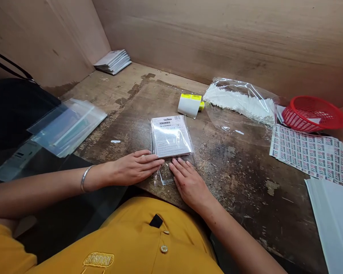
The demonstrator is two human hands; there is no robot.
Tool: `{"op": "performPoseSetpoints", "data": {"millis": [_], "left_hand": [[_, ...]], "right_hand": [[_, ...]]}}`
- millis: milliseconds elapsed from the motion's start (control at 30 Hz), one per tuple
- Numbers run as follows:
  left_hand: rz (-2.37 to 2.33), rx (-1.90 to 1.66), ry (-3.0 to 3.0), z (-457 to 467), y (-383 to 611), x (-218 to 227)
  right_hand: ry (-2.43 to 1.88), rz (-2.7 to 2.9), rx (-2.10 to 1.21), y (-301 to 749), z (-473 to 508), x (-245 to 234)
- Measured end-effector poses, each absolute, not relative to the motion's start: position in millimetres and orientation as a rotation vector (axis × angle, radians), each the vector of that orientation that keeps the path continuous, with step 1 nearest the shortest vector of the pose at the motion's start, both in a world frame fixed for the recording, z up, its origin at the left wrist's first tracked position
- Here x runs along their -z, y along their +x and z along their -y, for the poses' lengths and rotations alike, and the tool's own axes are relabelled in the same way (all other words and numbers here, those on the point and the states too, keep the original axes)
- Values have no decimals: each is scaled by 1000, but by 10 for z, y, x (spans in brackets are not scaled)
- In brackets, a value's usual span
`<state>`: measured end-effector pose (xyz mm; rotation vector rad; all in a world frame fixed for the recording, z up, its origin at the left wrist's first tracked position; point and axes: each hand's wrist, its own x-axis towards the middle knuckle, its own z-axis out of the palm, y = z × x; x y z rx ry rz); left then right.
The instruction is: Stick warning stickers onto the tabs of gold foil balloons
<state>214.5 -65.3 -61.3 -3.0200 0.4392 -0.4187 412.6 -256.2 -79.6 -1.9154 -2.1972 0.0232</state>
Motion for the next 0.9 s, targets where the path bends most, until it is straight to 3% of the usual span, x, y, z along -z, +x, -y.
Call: {"op": "performPoseSetpoints", "data": {"millis": [367,633,900], "left_hand": [[-533,527,-3088,730,2098,696],[-542,533,-3222,668,2040,787],[-608,503,-3273,645,1966,832]], "right_hand": [[-1813,2042,63,3929,2475,536],[-1721,1685,-383,3725,2339,635],[-1725,1902,-128,3590,2449,638]]}}
